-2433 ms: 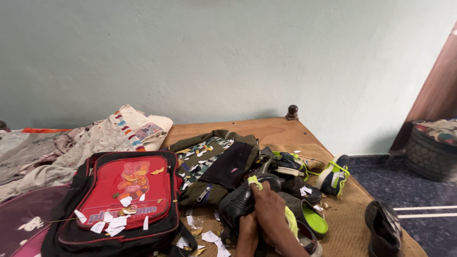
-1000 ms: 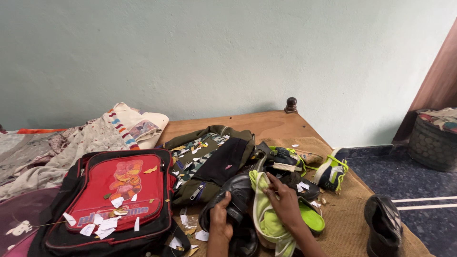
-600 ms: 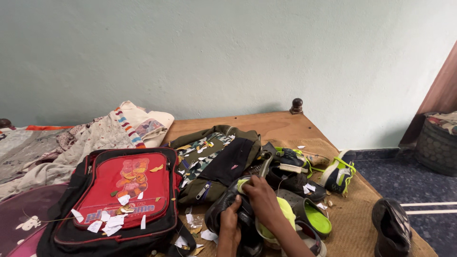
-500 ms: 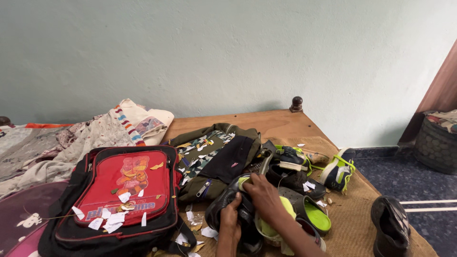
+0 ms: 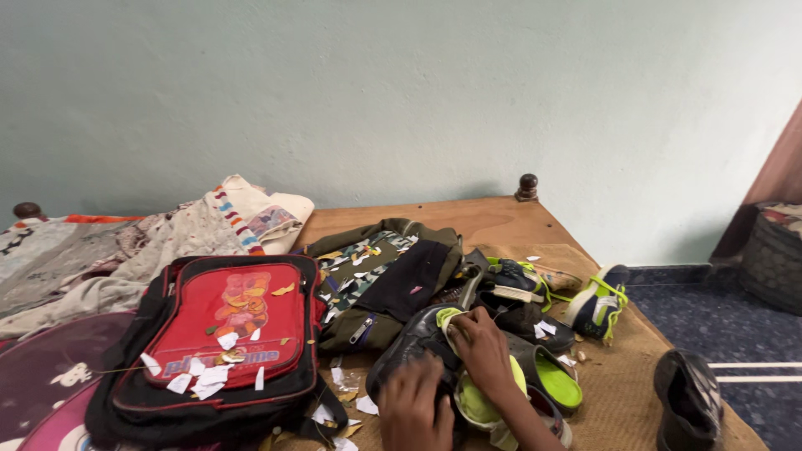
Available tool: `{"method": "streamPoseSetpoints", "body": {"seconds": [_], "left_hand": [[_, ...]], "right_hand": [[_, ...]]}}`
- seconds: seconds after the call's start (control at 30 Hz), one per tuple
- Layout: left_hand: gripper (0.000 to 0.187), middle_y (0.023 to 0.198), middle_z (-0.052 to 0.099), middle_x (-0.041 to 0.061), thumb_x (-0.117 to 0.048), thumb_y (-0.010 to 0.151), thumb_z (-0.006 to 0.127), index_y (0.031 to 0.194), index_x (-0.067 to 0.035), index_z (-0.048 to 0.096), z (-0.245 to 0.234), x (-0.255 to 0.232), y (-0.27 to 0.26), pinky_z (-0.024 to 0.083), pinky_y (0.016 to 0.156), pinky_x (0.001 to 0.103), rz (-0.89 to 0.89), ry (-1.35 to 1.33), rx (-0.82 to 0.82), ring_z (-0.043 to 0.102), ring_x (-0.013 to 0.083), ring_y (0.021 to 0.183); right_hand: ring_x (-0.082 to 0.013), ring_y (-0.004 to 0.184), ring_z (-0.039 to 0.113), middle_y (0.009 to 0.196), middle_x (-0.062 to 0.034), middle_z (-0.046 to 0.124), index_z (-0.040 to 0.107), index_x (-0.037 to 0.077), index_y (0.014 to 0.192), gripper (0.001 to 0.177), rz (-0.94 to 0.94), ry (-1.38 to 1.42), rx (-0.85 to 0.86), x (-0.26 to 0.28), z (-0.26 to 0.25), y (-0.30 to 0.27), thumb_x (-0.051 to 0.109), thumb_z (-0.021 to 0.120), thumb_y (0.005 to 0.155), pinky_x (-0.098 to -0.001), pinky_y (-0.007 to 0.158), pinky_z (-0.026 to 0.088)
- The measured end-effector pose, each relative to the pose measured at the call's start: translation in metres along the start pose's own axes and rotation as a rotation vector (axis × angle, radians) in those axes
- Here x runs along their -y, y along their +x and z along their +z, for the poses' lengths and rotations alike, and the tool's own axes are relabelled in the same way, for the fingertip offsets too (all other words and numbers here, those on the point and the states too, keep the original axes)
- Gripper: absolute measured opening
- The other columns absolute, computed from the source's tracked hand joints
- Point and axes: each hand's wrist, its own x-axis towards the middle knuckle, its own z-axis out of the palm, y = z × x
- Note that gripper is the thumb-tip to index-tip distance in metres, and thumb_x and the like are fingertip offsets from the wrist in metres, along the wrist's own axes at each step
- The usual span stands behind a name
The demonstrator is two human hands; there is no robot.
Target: The person wipes the exterior of a black shoe with a green cloth on a wooden table. They rotate the shoe to clean different sides and then place it down before picking up another shoe to continue wiping.
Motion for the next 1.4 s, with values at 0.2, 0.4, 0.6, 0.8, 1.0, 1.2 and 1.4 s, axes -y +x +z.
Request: {"method": "streamPoseSetpoints", "body": {"seconds": [0.2,0.4,0.6,0.8,1.0,1.2,1.4], "left_hand": [[0.09,0.162,0.032,0.021,-0.003,0.084,0.069,0.163,-0.023,0.031,-0.049,-0.026,0.072,0.041,0.103,0.053,-0.13,0.392,0.405,0.046,0.0425,0.132],[0.065,0.159,0.037,0.02,-0.005,0.094,0.055,0.155,-0.022,0.038,-0.019,-0.021,0.054,0.039,0.107,0.055,-0.146,0.528,0.329,0.045,0.0443,0.134],[0.06,0.16,0.04,0.019,-0.006,0.094,0.056,0.151,-0.019,0.045,0.005,-0.009,0.047,0.037,0.11,0.054,-0.151,0.507,0.203,0.046,0.0445,0.134],[0.066,0.154,0.044,0.016,0.003,0.092,0.057,0.152,-0.021,0.046,0.01,0.011,0.047,0.037,0.111,0.053,-0.17,0.442,0.218,0.047,0.0409,0.136],[0.064,0.154,0.045,0.018,0.0,0.09,0.058,0.151,-0.017,0.047,0.007,0.008,0.047,0.038,0.109,0.053,-0.14,0.456,0.195,0.047,0.0423,0.135],[0.059,0.157,0.044,0.017,-0.008,0.094,0.055,0.151,-0.019,0.049,0.021,0.008,0.045,0.035,0.108,0.058,-0.104,0.48,0.122,0.047,0.0442,0.137],[0.064,0.155,0.044,0.012,-0.001,0.088,0.057,0.15,-0.016,0.048,0.007,0.009,0.05,0.035,0.111,0.052,-0.216,0.383,0.185,0.047,0.0371,0.138]], "right_hand": [[-0.0334,0.089,0.068,0.095,-0.0119,0.069,0.07,0.001,0.098,0.021,0.084,0.077,-0.119,0.0,0.004,-0.004,0.017,0.074,0.084,-0.0433,0.077,0.052],[-0.0328,0.091,0.069,0.097,-0.0124,0.071,0.074,0.004,0.106,0.022,0.032,0.048,-0.121,-0.004,0.01,-0.008,0.01,0.069,0.085,-0.0435,0.078,0.053],[-0.0311,0.084,0.07,0.091,-0.0102,0.072,0.077,0.007,0.096,0.015,-0.017,-0.075,-0.035,-0.007,0.024,-0.005,0.012,0.073,0.082,-0.0435,0.08,0.054],[-0.027,0.081,0.072,0.088,-0.0086,0.074,0.077,0.007,0.093,0.012,0.199,-0.127,-0.015,-0.029,0.006,0.0,0.015,0.073,0.085,-0.042,0.082,0.055],[-0.0281,0.088,0.068,0.09,-0.0077,0.073,0.078,0.007,0.097,0.017,0.063,-0.124,-0.093,-0.013,0.006,-0.011,0.008,0.071,0.081,-0.0431,0.082,0.053],[-0.028,0.091,0.064,0.095,-0.0057,0.074,0.078,0.007,0.094,0.021,-0.179,-0.145,0.039,0.017,0.007,-0.007,0.001,0.068,0.077,-0.0409,0.077,0.053],[-0.0258,0.089,0.064,0.097,-0.003,0.074,0.079,0.011,0.092,0.02,-0.034,-0.234,0.05,-0.001,-0.003,0.005,0.001,0.069,0.078,-0.0391,0.078,0.054]]}}
